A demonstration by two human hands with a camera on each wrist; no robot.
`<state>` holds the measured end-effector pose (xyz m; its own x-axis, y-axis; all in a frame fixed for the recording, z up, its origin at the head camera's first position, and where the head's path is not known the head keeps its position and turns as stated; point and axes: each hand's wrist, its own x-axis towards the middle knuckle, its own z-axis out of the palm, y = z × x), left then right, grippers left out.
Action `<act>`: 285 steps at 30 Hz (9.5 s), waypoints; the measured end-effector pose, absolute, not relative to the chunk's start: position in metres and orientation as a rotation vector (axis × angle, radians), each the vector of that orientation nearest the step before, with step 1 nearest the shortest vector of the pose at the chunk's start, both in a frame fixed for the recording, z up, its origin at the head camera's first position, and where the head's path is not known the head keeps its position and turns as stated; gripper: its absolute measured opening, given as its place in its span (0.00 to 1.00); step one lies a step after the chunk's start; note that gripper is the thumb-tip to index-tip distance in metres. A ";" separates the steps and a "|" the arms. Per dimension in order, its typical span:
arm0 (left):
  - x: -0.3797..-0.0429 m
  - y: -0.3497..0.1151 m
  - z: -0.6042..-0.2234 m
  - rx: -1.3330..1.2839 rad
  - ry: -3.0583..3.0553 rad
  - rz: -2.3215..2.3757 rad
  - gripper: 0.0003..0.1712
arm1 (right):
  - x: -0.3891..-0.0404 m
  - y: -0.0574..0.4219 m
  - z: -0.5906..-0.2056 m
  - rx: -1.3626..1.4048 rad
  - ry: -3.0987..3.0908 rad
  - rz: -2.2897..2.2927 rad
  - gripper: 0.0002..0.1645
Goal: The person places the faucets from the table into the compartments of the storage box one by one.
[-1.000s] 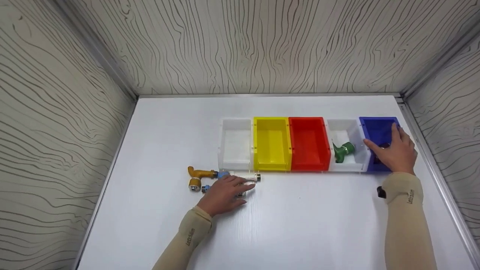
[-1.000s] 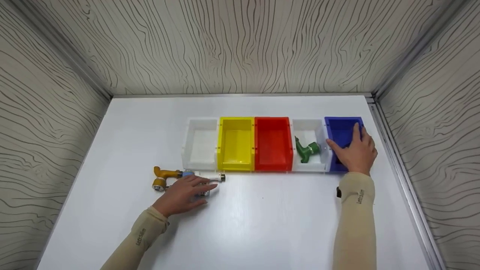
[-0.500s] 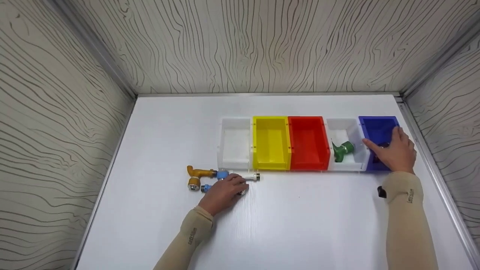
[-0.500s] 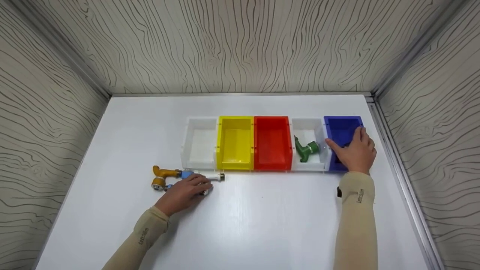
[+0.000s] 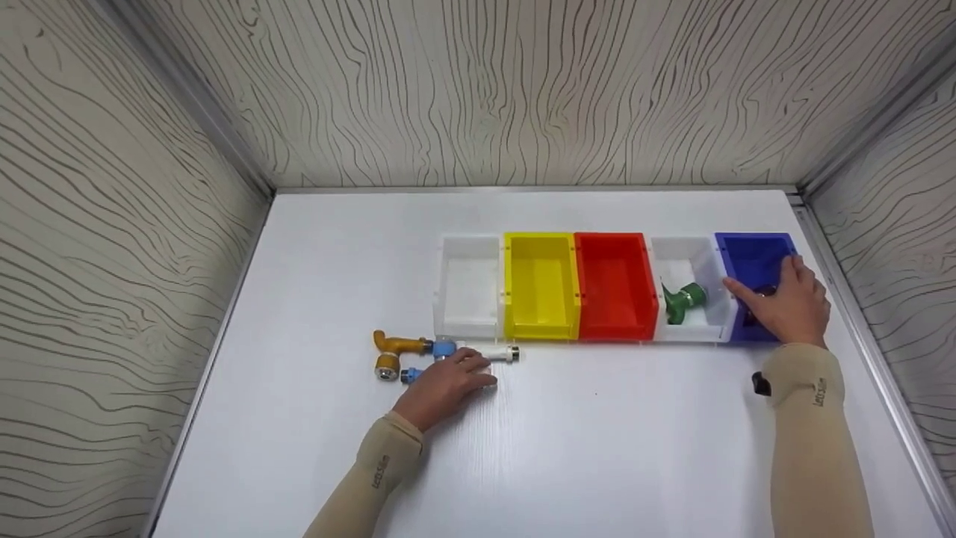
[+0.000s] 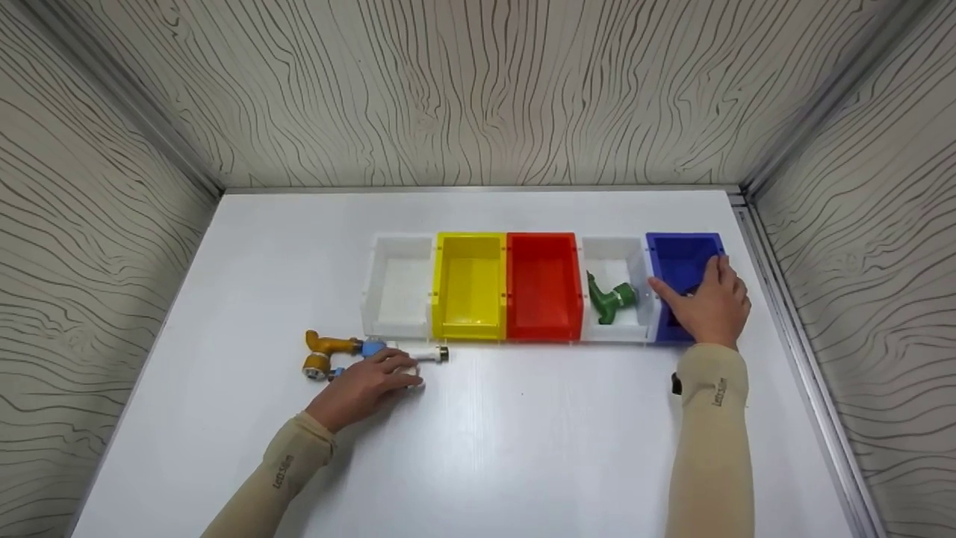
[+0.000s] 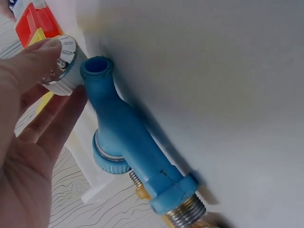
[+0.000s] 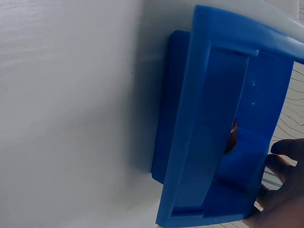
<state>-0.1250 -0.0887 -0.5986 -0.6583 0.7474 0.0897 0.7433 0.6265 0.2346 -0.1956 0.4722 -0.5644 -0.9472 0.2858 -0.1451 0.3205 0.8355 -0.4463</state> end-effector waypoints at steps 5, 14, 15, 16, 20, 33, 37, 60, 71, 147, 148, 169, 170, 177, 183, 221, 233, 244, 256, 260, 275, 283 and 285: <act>-0.124 -0.089 -0.598 1.298 2.809 0.380 0.14 | -0.194 0.471 -0.563 0.502 2.927 -0.733 0.74; -0.124 -0.089 -0.598 1.293 2.833 0.393 0.07 | -0.195 0.470 -0.561 0.495 2.921 -0.722 0.75; -0.124 -0.088 -0.597 1.297 2.847 0.385 0.07 | -0.195 0.471 -0.562 0.494 2.921 -0.722 0.75; -0.124 -0.088 -0.597 1.296 2.858 0.385 0.08 | -0.195 0.471 -0.562 0.495 2.921 -0.723 0.75; -0.125 -0.086 -0.593 1.297 2.883 0.426 0.11 | -0.195 0.471 -0.563 0.495 2.923 -0.730 0.75; -0.132 -0.083 -0.580 1.030 2.818 0.884 0.15 | -0.194 0.470 -0.564 0.500 2.919 -0.743 0.74; -0.134 -0.083 -0.581 0.917 2.710 1.080 0.17 | -0.194 0.471 -0.564 0.496 2.920 -0.745 0.74; -0.136 -0.085 -0.575 0.845 2.406 1.328 0.27 | -0.195 0.472 -0.565 0.469 2.933 -0.725 0.73; -0.142 -0.071 -0.573 1.050 2.807 0.999 0.27 | -0.190 0.445 -0.570 0.111 3.211 -0.793 0.39; -0.198 0.062 -0.530 0.718 2.667 1.049 0.42 | -0.198 0.416 -0.581 0.127 3.091 -1.049 0.33; -0.199 0.065 -0.531 0.729 2.655 1.029 0.43 | -0.198 0.416 -0.580 0.133 3.078 -1.054 0.34; -0.206 0.113 -0.556 0.706 2.713 0.981 0.44 | -0.198 0.417 -0.578 0.137 3.084 -1.040 0.34; -0.207 0.114 -0.557 0.700 2.724 0.968 0.43 | -0.198 0.417 -0.578 0.140 3.080 -1.039 0.34; -0.210 0.119 -0.564 0.681 2.768 0.905 0.35 | -0.197 0.417 -0.580 0.153 3.066 -1.056 0.34; -0.211 0.122 -0.566 0.719 2.786 0.771 0.22 | -0.198 0.416 -0.581 0.143 3.089 -1.066 0.33; -0.206 0.139 -0.576 0.895 3.005 -0.377 0.13 | -0.197 0.415 -0.582 0.204 3.069 -1.089 0.34; -0.207 0.142 -0.577 0.867 2.936 -0.367 0.20 | -0.196 0.415 -0.583 0.225 3.030 -1.101 0.36; -0.210 0.144 -0.576 0.855 2.913 -0.393 0.23 | -0.196 0.415 -0.583 0.207 3.072 -1.117 0.34; -0.216 0.146 -0.577 0.872 2.816 -0.510 0.21 | -0.196 0.415 -0.584 0.194 3.069 -1.140 0.34; -0.217 0.146 -0.577 0.888 2.796 -0.544 0.19 | -0.197 0.414 -0.583 0.211 3.052 -1.133 0.34; -0.213 0.142 -0.578 0.944 2.787 -0.533 0.18 | -0.196 0.413 -0.585 0.219 3.056 -1.113 0.35; -0.215 0.144 -0.576 0.960 2.766 -0.543 0.19 | -0.195 0.414 -0.583 0.247 3.024 -1.097 0.36; -0.215 0.144 -0.576 0.956 2.768 -0.542 0.18 | -0.196 0.414 -0.581 0.257 3.002 -1.093 0.37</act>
